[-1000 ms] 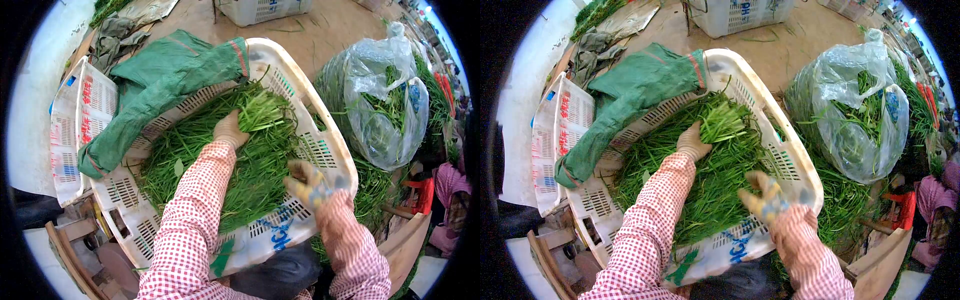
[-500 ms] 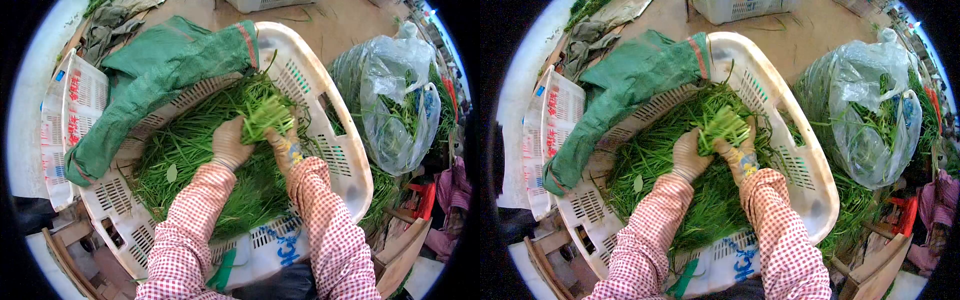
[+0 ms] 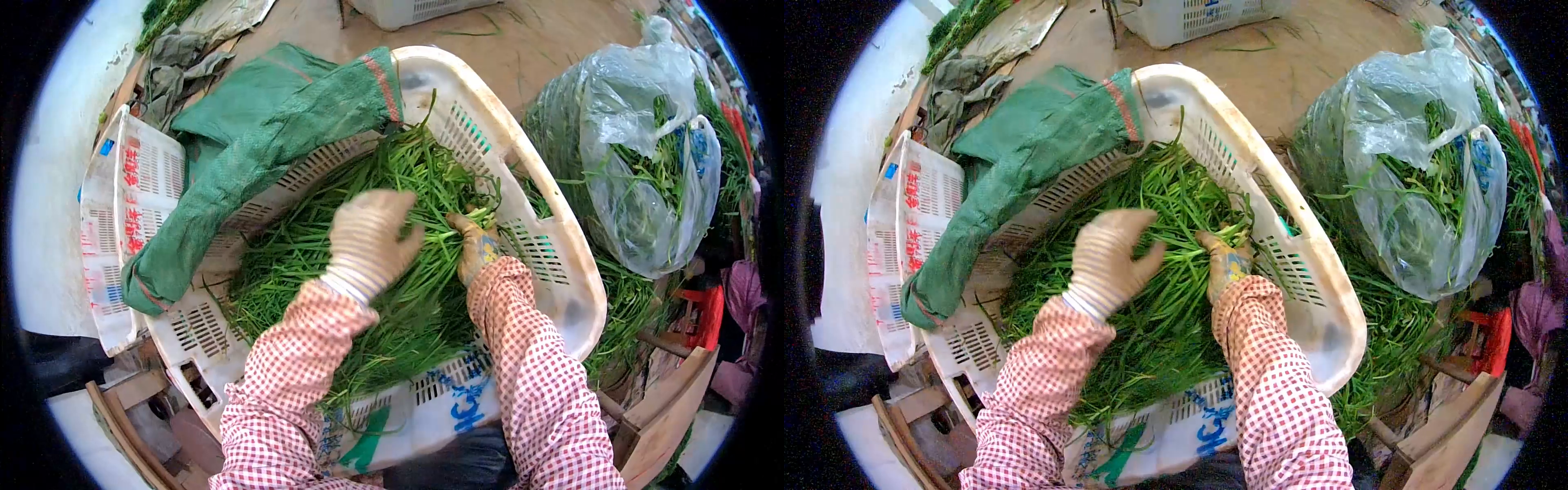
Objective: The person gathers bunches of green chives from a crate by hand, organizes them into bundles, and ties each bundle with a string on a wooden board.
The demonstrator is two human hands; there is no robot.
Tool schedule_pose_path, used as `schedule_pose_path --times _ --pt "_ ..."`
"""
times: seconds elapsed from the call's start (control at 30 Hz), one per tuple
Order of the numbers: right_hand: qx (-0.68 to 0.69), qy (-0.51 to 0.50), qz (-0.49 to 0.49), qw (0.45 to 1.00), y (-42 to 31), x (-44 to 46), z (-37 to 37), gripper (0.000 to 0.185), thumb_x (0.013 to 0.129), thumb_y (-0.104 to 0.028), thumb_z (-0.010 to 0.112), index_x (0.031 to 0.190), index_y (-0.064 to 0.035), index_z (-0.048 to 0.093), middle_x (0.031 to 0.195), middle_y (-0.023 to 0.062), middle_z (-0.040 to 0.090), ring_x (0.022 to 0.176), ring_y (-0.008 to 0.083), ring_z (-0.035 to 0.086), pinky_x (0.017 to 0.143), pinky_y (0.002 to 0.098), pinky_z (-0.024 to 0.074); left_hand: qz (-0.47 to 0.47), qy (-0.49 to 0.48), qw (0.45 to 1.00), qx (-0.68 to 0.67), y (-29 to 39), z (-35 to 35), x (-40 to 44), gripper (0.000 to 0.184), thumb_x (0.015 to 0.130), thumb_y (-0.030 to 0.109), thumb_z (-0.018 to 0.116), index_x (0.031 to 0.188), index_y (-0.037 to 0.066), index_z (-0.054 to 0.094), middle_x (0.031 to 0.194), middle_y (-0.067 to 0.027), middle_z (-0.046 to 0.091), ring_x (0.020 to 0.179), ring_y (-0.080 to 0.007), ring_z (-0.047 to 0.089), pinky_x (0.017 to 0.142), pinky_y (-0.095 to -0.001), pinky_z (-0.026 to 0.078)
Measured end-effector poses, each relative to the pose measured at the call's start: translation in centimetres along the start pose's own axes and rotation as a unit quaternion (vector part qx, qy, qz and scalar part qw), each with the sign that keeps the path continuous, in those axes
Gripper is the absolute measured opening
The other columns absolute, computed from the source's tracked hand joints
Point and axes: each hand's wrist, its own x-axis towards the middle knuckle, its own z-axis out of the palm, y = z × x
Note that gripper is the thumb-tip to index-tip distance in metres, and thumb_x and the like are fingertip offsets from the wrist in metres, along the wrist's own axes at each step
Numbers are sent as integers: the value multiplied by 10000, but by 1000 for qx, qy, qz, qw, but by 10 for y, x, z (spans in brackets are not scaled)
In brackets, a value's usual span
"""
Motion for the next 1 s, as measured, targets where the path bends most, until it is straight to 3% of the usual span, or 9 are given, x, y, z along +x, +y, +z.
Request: schedule_pose_path --times 0.13,0.27,0.37,0.5,0.67,0.73,0.8,0.9,1.0 --pt "-57 -41 -9 998 0 7 -4 667 677 -231 760 1269 -47 513 1252 176 542 1132 289 520 967 382 397 39 75 996 -42 -24 26 16 487 695 230 758 1112 34 601 1085 -168 630 1002 -347 597 875 -418 482" --pt "-54 -59 -52 995 -39 -31 3 497 693 -199 742 1137 -63 565 1073 131 607 963 238 579 861 349 449 7 -130 989 -69 7 21 7 1047 566 387 834 1398 20 316 1326 -217 473 1240 -347 455 1074 -501 299" --pt "-40 -100 -151 983 -40 -44 5 420 708 -146 742 1076 -70 553 941 69 609 850 187 577 791 322 466 -11 -84 996 -14 15 39 -19 869 588 340 812 1285 35 393 1279 -176 502 1235 -331 455 1090 -521 252" --pt "25 -175 -161 971 -15 -34 11 422 720 -102 753 1080 -71 535 944 49 598 854 161 576 770 294 482 -98 -35 981 -165 32 33 -33 606 628 170 736 1156 28 474 1031 -228 580 983 -393 575 844 -415 487" --pt "38 -194 -191 961 -11 -37 22 333 720 -51 725 985 -81 526 891 23 575 781 131 546 700 272 472 -136 53 911 -386 -1 20 -38 353 785 119 581 1113 -12 592 1135 -161 620 1069 -263 593 925 -340 468" --pt "43 -227 -192 954 -7 -33 17 322 718 -41 715 975 -79 524 878 18 567 771 127 537 686 265 463 -58 92 911 -397 -9 15 -23 370 813 152 587 1160 26 592 1161 -160 617 1141 -304 554 988 -345 419" --pt "-11 -244 -215 946 -24 -63 13 320 710 -26 694 971 -76 516 871 18 566 768 122 534 666 260 456 -12 43 954 -298 -31 20 -6 453 834 303 611 1230 88 573 1322 -167 520 1291 -351 418 1069 -424 330" --pt "-188 -210 -253 926 -43 -106 -13 258 754 -63 657 984 -72 541 918 28 503 834 148 535 727 287 455 -171 -303 937 -9 -46 32 -3 849 762 675 576 1451 243 333 1563 -119 135 1435 -370 87 1114 -597 150" --pt "-93 -223 -215 946 -64 -140 -65 280 736 -75 657 988 -51 539 942 56 525 890 174 545 753 317 482 -125 -392 898 155 -40 34 -14 1108 692 672 675 1511 295 31 1581 -92 9 1447 -340 18 1111 -612 134"
